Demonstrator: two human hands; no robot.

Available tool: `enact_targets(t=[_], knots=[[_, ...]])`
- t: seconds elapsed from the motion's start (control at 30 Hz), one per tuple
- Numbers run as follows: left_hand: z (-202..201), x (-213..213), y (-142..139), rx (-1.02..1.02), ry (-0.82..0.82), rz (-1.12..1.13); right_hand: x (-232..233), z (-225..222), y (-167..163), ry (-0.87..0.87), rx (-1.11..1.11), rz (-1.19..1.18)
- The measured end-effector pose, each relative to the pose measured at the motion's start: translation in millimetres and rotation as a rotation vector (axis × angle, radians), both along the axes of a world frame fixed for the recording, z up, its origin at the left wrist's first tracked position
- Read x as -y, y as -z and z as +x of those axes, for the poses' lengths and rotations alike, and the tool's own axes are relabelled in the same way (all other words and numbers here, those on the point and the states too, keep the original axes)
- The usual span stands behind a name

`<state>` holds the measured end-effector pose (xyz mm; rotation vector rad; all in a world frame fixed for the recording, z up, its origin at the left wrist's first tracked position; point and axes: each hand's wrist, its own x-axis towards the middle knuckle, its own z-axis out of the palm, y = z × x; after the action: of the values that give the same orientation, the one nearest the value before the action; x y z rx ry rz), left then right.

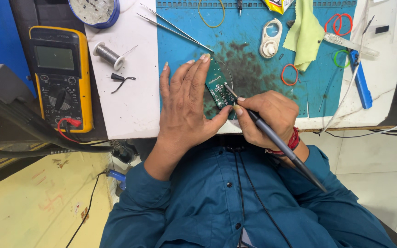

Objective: The person solders components on a green circuit board, holding the board steady with one hand while applying a soldering iron to its pads. They reposition the board, use tweezers at one point, and continue soldering different spots across the board.

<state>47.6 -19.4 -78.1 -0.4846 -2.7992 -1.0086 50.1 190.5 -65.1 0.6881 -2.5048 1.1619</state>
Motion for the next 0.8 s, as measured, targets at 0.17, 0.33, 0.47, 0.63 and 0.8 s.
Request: enact_targets(t=[0.17, 0.33, 0.47, 0.63, 0.8], knots=[[0.1, -0.3, -0.3, 0.002, -0.003, 0.005, 0.0, 0.1, -0.6, 0.015, 0.009, -0.001], [0.5, 0.0, -0.5, 0.000, -0.005, 0.000, 0.1, -0.8, -0.9, -0.024, 0.004, -0.005], [0.1, -0.2, -0.2, 0.002, -0.002, 0.007, 0.7, 0.0, -1.6, 0.014, 0.014, -0.003], [0.3, -0.2, -0.4, 0.004, -0.006, -0.004, 0.8, -1.6, -2.0, -0.036, -0.006, -0.005], [0.1, -0.2, -0.6, 0.009, -0.004, -0.005, 1.5, -0.2, -2.5, 0.014, 0.015, 0.002]])
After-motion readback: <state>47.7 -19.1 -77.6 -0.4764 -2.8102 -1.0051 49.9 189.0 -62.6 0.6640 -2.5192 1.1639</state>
